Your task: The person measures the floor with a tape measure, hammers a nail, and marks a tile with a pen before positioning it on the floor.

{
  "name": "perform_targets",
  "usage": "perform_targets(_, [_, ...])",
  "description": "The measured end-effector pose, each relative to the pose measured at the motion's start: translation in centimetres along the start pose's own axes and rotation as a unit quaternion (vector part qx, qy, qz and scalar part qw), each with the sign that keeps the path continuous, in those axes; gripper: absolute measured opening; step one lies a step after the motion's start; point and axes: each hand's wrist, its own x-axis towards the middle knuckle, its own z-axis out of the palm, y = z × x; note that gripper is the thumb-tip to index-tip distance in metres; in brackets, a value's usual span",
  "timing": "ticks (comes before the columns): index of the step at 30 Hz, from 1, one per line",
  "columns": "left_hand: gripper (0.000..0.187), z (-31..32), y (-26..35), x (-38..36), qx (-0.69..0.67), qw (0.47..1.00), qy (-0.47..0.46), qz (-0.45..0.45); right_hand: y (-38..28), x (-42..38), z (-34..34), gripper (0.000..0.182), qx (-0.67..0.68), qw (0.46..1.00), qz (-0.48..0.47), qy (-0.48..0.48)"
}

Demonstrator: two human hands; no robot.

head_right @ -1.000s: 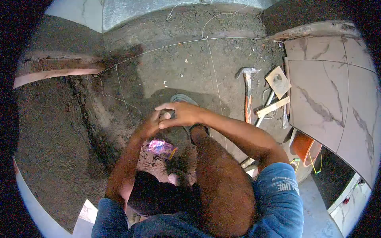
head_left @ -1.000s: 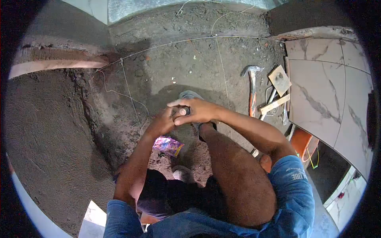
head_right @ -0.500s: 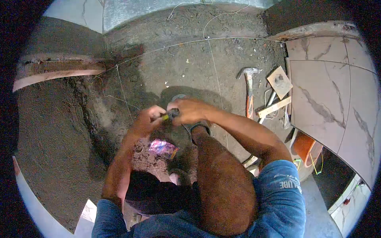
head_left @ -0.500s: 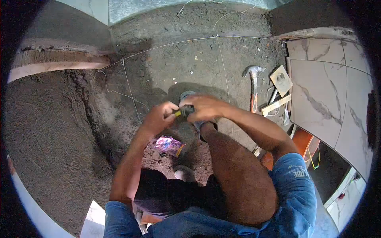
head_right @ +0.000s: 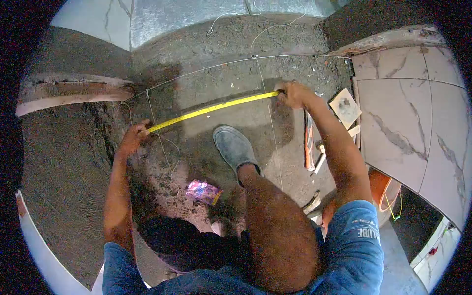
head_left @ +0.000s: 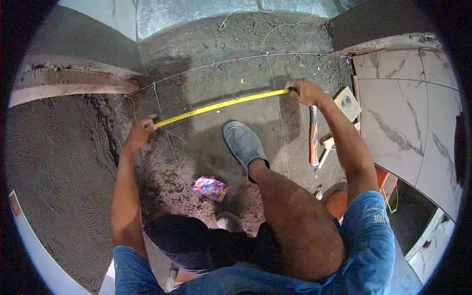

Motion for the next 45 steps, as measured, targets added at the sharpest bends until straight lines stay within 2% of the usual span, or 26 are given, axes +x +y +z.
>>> perform_targets(2, [0.020, 0.0, -0.5, 0.7, -0.008, 0.999, -0.021, -0.023, 0.3, 0.6, 0.0, 0.028, 0.035, 0.999, 0.017, -0.008])
perform_targets(4, [0.021, 0.1, -0.4, 1.5, -0.064, 0.992, -0.070, -0.086, 1.0, 1.1, 0.4, 0.027, 0.072, 0.997, 0.034, -0.022])
perform_targets(6, [0.022, 0.4, -0.4, 1.9, -0.039, 0.996, -0.053, -0.065, 2.6, 1.7, 1.3, 0.028, 0.061, 0.997, -0.018, 0.051])
perform_targets(7, [0.023, 0.2, -0.6, 2.0, -0.014, 0.998, -0.033, -0.043, 2.4, 1.6, 0.9, 0.028, 0.064, 0.997, -0.025, 0.046])
perform_targets(9, [0.024, 0.0, -2.3, 2.4, -0.013, 0.998, -0.041, -0.041, 2.5, 1.6, -0.1, 0.026, 0.068, 0.995, 0.068, 0.004])
perform_targets(14, [0.027, -0.2, -2.4, 3.0, 0.005, 0.995, -0.044, -0.092, 3.6, 2.6, 1.4, 0.022, 0.096, 0.993, 0.070, 0.005])
perform_targets(16, [0.028, -0.4, -2.1, 3.3, 0.009, 0.993, -0.046, -0.104, 4.3, 3.2, 2.0, 0.021, 0.090, 0.995, 0.028, 0.024])
perform_targets(18, [0.028, -0.5, -2.2, 3.5, 0.081, 0.995, -0.045, -0.047, 4.8, 3.4, 2.0, 0.022, 0.097, 0.995, 0.035, 0.011])
perform_targets(24, [0.031, 0.9, -2.4, 3.6, 0.066, 0.996, 0.058, 0.005, 6.3, 4.8, 2.6, 0.025, 0.083, 0.996, 0.024, -0.011])
perform_targets(25, [0.031, 0.8, -2.5, 3.8, 0.066, 0.996, 0.057, 0.004, 6.7, 5.1, 2.9, 0.024, 0.057, 0.998, 0.030, -0.008])
perform_targets(27, [0.031, 0.6, -2.7, 4.1, 0.024, 0.999, -0.004, -0.026, 6.3, 5.3, 2.8, 0.024, 0.058, 0.998, 0.035, -0.018])
perform_targets(31, [0.029, 0.2, -1.4, 3.4, 0.031, 0.998, 0.004, -0.047, 4.8, 5.5, 1.6, 0.024, 0.047, 0.997, 0.036, -0.048])
perform_targets(33, [0.027, -0.5, -1.3, 4.2, 0.067, 0.997, -0.044, 0.013, 4.5, 5.5, 1.2, 0.026, 0.046, 0.997, 0.032, -0.050])
perform_targets(34, [0.027, -0.7, -1.1, 4.3, 0.068, 0.997, -0.041, 0.008, 4.4, 5.5, 1.1, 0.027, 0.044, 0.997, 0.031, -0.050])
perform_targets(36, [0.025, -1.1, -0.7, 4.3, 0.025, 0.983, -0.087, -0.160, 4.5, 5.3, 0.7, 0.029, 0.047, 0.998, 0.010, -0.042])
perform_targets(37, [0.025, -1.0, -1.8, 4.5, 0.027, 0.982, -0.081, -0.169, 5.0, 5.4, 1.0, 0.030, 0.050, 0.998, -0.005, -0.034])
perform_targets(39, [0.024, -0.7, -4.7, 4.6, 0.061, 0.994, -0.010, 0.091, 5.9, 5.8, 1.6, 0.030, 0.082, 0.996, -0.029, -0.018])
perform_targets(40, [0.024, -1.0, -4.8, 4.5, 0.066, 0.995, -0.005, 0.079, 5.6, 5.9, 1.3, 0.030, 0.077, 0.996, -0.018, -0.039])
perform_targets(42, [0.023, -0.7, -4.7, 4.9, 0.071, 0.996, -0.043, -0.027, 5.6, 5.7, 1.1, 0.030, 0.073, 0.995, -0.015, -0.062])
perform_targets(45, [0.023, -0.8, -4.8, 4.5, 0.065, 0.997, -0.033, 0.004, 6.0, 5.6, 1.2, 0.033, 0.101, 0.993, -0.034, -0.057])
